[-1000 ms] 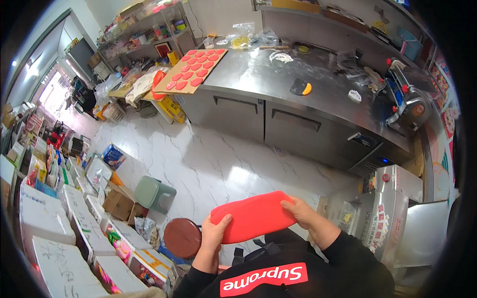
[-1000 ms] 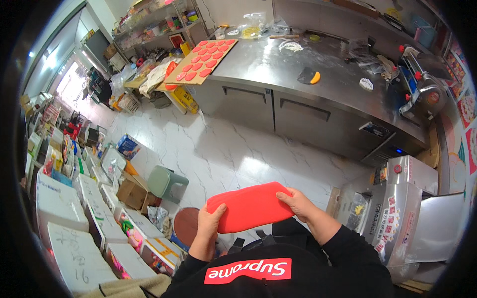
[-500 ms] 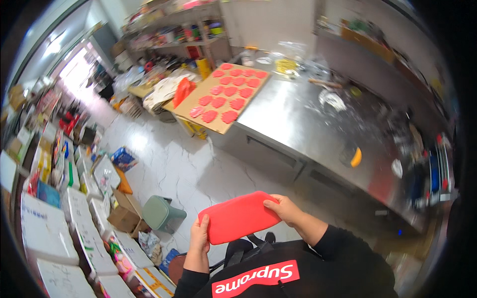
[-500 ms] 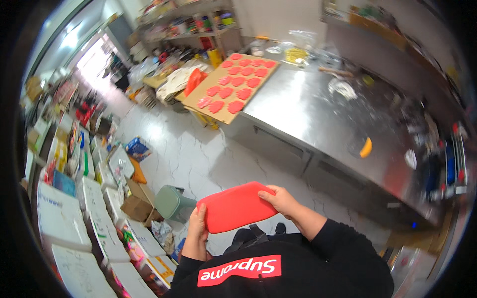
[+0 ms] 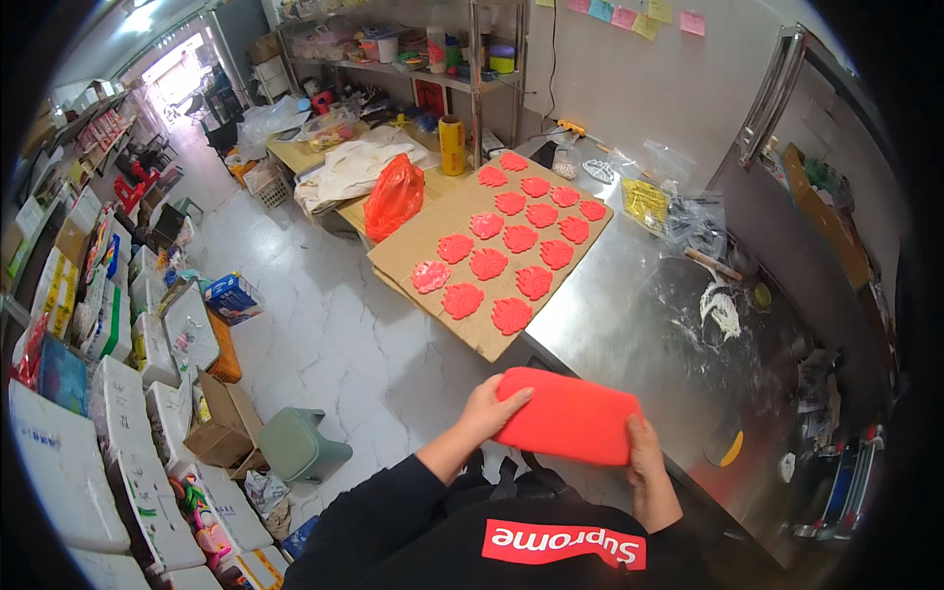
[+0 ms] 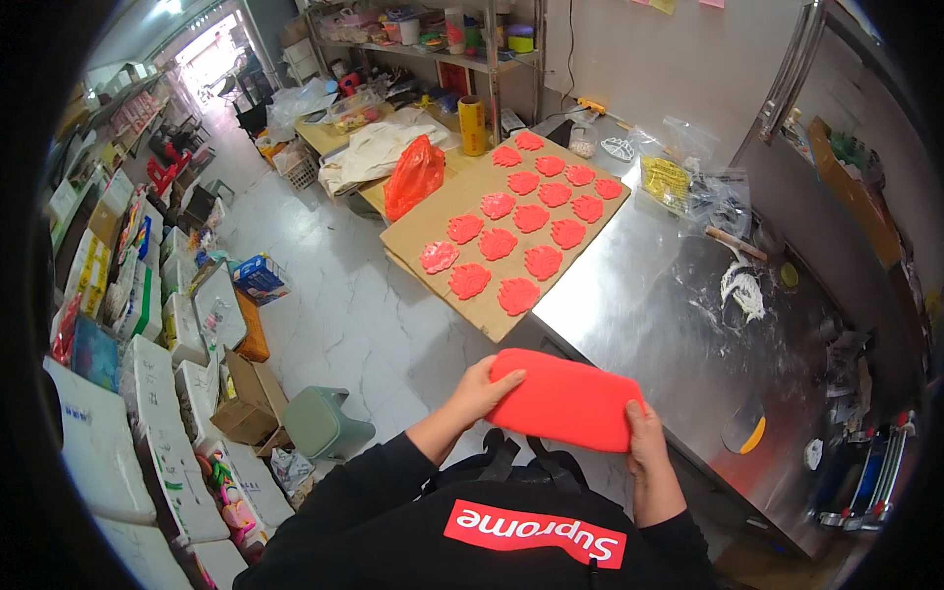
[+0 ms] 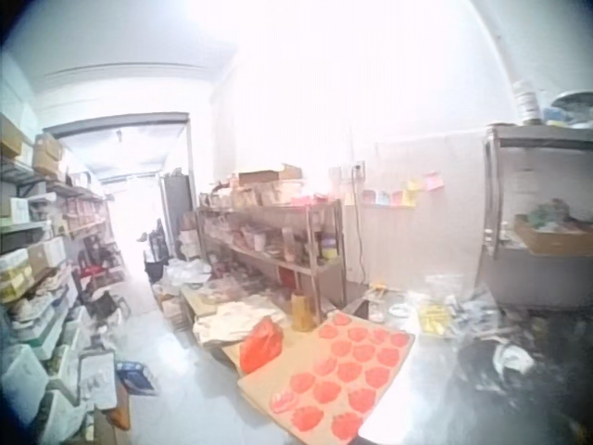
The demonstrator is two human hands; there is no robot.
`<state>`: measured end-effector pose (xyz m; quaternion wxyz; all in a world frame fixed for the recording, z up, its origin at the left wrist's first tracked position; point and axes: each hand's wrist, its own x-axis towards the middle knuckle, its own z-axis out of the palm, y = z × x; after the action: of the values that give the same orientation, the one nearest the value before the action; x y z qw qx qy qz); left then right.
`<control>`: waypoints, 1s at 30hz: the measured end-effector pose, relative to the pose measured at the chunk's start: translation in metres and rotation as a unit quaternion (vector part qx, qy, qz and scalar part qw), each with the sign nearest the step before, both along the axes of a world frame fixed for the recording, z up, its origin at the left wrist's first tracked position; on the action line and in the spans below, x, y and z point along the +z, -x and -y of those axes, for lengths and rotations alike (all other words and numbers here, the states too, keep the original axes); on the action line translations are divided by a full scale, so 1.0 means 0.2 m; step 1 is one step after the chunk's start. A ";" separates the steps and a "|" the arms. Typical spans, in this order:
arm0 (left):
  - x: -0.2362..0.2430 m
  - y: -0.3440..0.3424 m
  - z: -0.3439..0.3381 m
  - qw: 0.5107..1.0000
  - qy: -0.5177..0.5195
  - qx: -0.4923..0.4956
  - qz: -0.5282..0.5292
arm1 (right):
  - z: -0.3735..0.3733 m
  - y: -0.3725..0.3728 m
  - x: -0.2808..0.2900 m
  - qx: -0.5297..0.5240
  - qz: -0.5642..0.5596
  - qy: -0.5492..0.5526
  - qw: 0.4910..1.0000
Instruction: The person repeatedly flattens small red dough pieces on a metal table using a bench scraper, then places them on a cardboard sheet. They also feed a larger piece of red dough through a dough sheeter to produce a flat sheet, which is placed on the table.
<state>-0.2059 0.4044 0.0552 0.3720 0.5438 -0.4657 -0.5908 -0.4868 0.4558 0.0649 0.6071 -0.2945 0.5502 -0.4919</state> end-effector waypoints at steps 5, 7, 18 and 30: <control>0.08 0.21 0.42 0.992 0.056 -0.032 -0.104 | 0.27 0.26 -0.05 -0.087 0.059 0.051 0.993; 0.10 0.19 0.51 0.985 0.069 0.026 -0.158 | 0.43 0.36 -0.15 -0.140 0.087 0.075 0.984; -0.25 -1.43 1.14 0.921 0.046 0.386 -0.035 | 0.79 0.51 -0.67 -0.303 -0.689 -0.065 0.655; -1.47 -2.44 2.69 0.943 -0.173 0.278 -0.053 | 1.52 -1.29 -0.22 -0.251 -0.432 0.138 0.855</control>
<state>0.2824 -0.1345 -0.2391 0.4456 0.6754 -0.1664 -0.5635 -0.2290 0.1520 0.0209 0.1174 -0.4100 0.7386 -0.5222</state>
